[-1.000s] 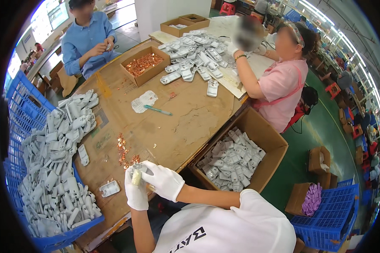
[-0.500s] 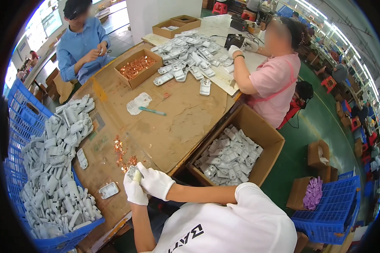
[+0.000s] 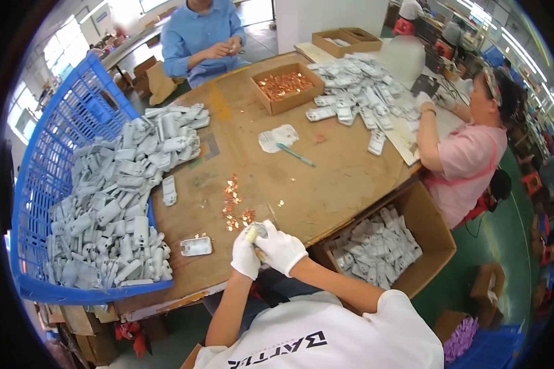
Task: The person assembles electronic components by hand, placing copper plates into plastic housings.
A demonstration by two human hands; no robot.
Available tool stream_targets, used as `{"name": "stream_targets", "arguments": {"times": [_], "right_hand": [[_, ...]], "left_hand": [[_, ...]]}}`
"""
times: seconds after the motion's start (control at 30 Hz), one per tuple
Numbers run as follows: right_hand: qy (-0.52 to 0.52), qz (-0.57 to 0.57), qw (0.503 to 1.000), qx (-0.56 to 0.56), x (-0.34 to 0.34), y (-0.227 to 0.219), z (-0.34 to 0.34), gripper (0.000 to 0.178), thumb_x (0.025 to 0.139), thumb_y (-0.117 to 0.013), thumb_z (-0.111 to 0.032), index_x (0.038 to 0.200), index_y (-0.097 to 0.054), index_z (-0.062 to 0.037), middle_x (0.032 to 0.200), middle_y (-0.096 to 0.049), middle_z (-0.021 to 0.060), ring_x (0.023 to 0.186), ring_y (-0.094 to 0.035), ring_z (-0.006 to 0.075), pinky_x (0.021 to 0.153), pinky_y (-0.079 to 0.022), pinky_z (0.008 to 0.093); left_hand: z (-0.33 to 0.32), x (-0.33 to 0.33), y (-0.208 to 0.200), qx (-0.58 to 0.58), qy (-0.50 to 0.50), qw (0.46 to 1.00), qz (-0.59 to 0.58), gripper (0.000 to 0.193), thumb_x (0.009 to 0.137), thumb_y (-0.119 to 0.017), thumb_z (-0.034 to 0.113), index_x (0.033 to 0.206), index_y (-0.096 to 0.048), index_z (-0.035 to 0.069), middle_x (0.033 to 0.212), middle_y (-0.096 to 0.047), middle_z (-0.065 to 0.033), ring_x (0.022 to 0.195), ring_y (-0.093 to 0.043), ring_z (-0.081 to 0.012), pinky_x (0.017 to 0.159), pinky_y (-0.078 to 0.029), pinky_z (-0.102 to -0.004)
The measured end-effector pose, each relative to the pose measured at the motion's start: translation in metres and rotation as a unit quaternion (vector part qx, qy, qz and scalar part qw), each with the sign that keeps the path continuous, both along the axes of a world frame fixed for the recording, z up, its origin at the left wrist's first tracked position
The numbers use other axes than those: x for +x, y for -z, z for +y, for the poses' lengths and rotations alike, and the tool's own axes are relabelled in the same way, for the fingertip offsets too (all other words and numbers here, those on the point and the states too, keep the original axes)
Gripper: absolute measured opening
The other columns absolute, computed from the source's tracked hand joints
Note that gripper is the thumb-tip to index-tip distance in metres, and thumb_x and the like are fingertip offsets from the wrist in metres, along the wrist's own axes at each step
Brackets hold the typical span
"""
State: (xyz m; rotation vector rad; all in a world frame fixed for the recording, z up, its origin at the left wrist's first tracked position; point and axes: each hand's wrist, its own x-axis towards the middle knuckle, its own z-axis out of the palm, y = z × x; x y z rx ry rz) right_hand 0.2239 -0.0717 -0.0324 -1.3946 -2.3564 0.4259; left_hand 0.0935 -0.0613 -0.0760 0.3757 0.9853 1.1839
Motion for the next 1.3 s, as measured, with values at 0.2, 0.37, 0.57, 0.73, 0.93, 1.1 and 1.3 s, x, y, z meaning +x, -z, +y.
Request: {"name": "stream_targets", "arguments": {"times": [0.2, 0.37, 0.57, 0.73, 0.93, 1.1, 1.3], "right_hand": [[-0.009, -0.032, 0.999, -0.003, -0.005, -0.004, -0.001, 0.024, 0.085, -0.061, -0.026, 0.107, -0.058, -0.0181, 0.116, -0.050, 0.0189, 0.071, -0.067, 0.0330, 0.058, -0.056, 0.0458], [0.003, -0.003, 0.996, -0.091, 0.005, -0.015, 0.001, 0.031, 0.085, -0.062, -0.025, 0.114, -0.057, -0.0192, 0.124, -0.049, 0.0181, 0.082, -0.066, 0.0390, 0.072, -0.056, 0.0452], [0.189, 0.057, 0.972, 0.126, 0.086, -0.059, 0.147, 0.023, 0.081, -0.062, -0.018, 0.105, -0.064, -0.0148, 0.111, -0.060, 0.0126, 0.097, -0.062, 0.0369, 0.079, -0.053, 0.0425], [0.357, -0.148, 0.913, 0.128, 0.209, -0.069, 0.303, 0.046, 0.082, -0.061, -0.036, 0.120, -0.058, -0.0099, 0.124, -0.054, 0.0252, 0.115, -0.053, 0.0402, 0.096, -0.045, 0.0459], [0.155, -0.164, 0.950, 0.216, 0.117, -0.067, 0.266, 0.040, 0.076, -0.068, -0.018, 0.114, -0.060, -0.0131, 0.121, -0.054, 0.0119, 0.113, -0.053, 0.0321, 0.096, -0.043, 0.0466], [-0.164, -0.019, 0.974, 0.153, 0.009, -0.043, 0.205, 0.030, 0.078, -0.061, -0.004, 0.106, -0.063, -0.0125, 0.111, -0.060, 0.0087, 0.106, -0.057, 0.0319, 0.092, -0.048, 0.0413], [-0.155, 0.006, 0.987, 0.048, -0.020, 0.003, 0.196, 0.025, 0.082, -0.058, -0.006, 0.105, -0.066, -0.0150, 0.109, -0.061, 0.0074, 0.102, -0.060, 0.0286, 0.087, -0.051, 0.0383]], "left_hand": [[-0.008, -0.001, 0.000, -0.008, -0.009, 1.000, 0.012, 0.024, 0.097, -0.057, 0.021, 0.112, -0.062, 0.003, 0.103, -0.065, -0.0056, 0.090, -0.061, -0.0143, 0.079, -0.050, -0.0294], [-0.005, 0.006, -0.011, -0.008, 0.004, 1.000, 0.023, 0.028, 0.099, -0.053, 0.029, 0.113, -0.062, 0.006, 0.100, -0.065, -0.0065, 0.089, -0.063, -0.0166, 0.074, -0.054, -0.0321], [-0.018, -0.022, -0.071, 0.074, 0.009, 0.994, 0.082, 0.042, 0.099, -0.052, 0.026, 0.132, -0.045, 0.001, 0.120, -0.059, -0.0198, 0.102, -0.064, -0.0280, 0.082, -0.056, -0.0390], [0.003, -0.049, -0.093, 0.115, -0.017, 0.980, 0.163, 0.030, 0.098, -0.054, 0.017, 0.122, -0.051, -0.001, 0.111, -0.063, -0.0170, 0.097, -0.066, -0.0243, 0.082, -0.055, -0.0340], [0.059, -0.111, -0.078, 0.216, -0.086, 0.706, 0.669, 0.024, 0.091, -0.059, 0.008, 0.115, -0.058, 0.004, 0.109, -0.065, -0.0139, 0.096, -0.065, -0.0280, 0.085, -0.051, -0.0364], [0.180, -0.157, -0.083, 0.257, -0.123, 0.428, 0.857, 0.046, 0.080, -0.062, 0.005, 0.124, -0.058, 0.015, 0.135, -0.051, -0.0134, 0.117, -0.053, -0.0357, 0.100, -0.043, -0.0407], [0.222, -0.163, -0.079, 0.162, 0.033, 0.410, 0.897, 0.057, 0.076, -0.061, 0.005, 0.130, -0.053, 0.023, 0.130, -0.052, -0.0151, 0.109, -0.058, -0.0354, 0.092, -0.048, -0.0436]]}}
